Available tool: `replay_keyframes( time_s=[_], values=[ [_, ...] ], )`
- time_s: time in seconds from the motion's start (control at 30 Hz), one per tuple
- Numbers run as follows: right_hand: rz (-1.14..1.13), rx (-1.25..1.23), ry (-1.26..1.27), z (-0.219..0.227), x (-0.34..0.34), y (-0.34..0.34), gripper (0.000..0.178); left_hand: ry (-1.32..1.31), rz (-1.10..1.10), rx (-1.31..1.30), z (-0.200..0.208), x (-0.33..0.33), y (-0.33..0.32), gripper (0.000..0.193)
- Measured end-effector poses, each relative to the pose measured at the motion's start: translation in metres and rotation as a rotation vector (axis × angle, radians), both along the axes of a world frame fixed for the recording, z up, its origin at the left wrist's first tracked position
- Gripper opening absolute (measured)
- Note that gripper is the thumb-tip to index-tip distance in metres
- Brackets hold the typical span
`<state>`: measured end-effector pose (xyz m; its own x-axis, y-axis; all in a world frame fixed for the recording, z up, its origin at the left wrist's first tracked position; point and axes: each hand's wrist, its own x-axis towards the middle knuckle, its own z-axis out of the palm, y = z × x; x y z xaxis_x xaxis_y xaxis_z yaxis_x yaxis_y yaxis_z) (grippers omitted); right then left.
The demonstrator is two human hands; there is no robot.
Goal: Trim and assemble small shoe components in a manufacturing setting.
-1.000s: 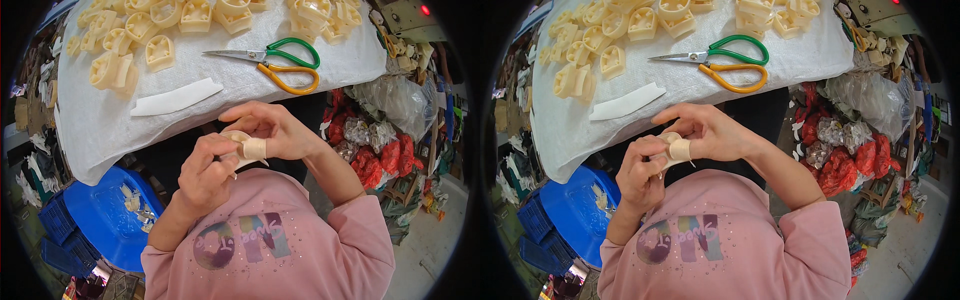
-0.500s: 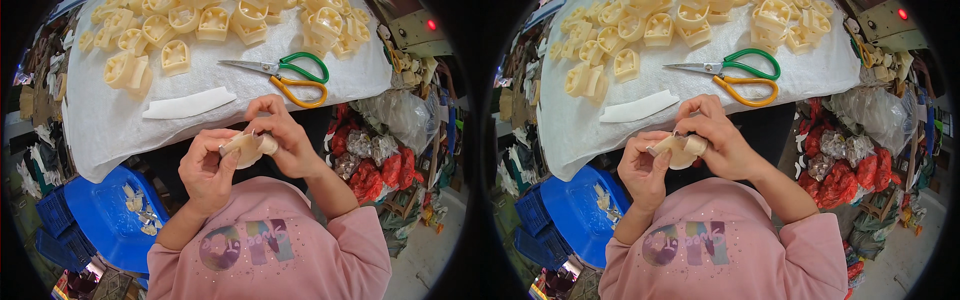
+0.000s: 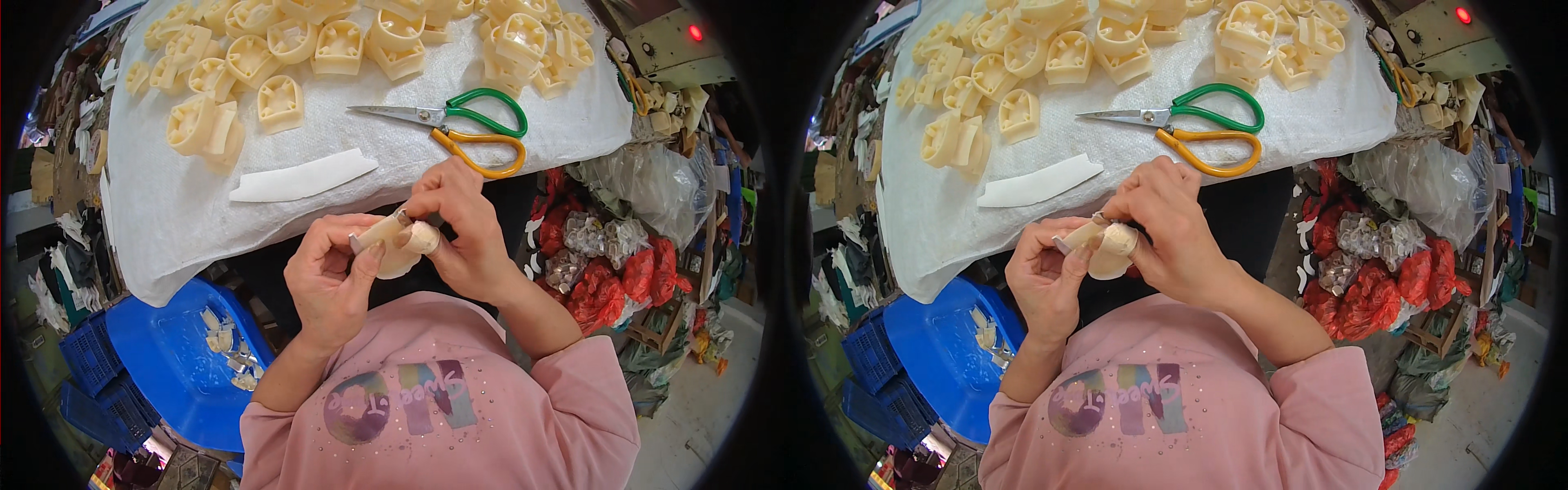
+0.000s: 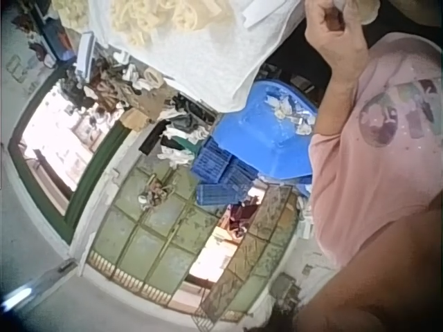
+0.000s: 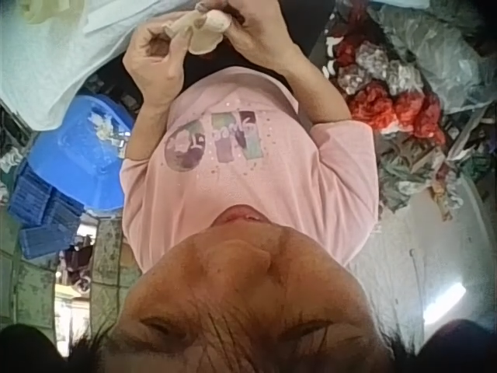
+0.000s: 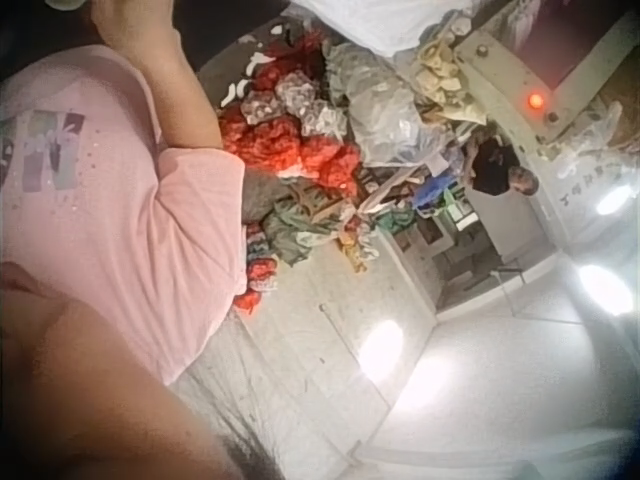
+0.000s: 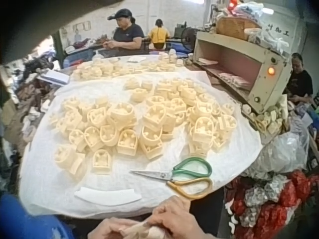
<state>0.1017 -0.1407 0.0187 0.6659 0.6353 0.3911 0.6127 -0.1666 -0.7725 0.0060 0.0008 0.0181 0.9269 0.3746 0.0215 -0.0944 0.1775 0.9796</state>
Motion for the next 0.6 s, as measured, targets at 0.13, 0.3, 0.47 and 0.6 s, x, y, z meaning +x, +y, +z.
replay_keyframes(
  time_s=[0.13,0.3,0.47,0.6],
  values=[
    [0.037,-0.023,-0.159,0.007,0.004,0.000,0.024,-0.044,-0.102,0.055,-0.005,-0.001,0.004,0.012],
    [0.185,-0.027,-0.099,0.006,0.010,0.002,0.007,0.010,-0.216,-0.001,0.000,-0.002,0.005,0.013],
    [0.101,0.121,0.342,-0.009,0.002,0.003,0.006,0.079,-0.200,-0.132,-0.002,0.002,0.004,0.012],
    [-0.008,0.357,0.414,-0.010,0.011,-0.003,0.021,0.118,-0.085,-0.120,0.001,0.002,0.011,0.012]
  ],
)
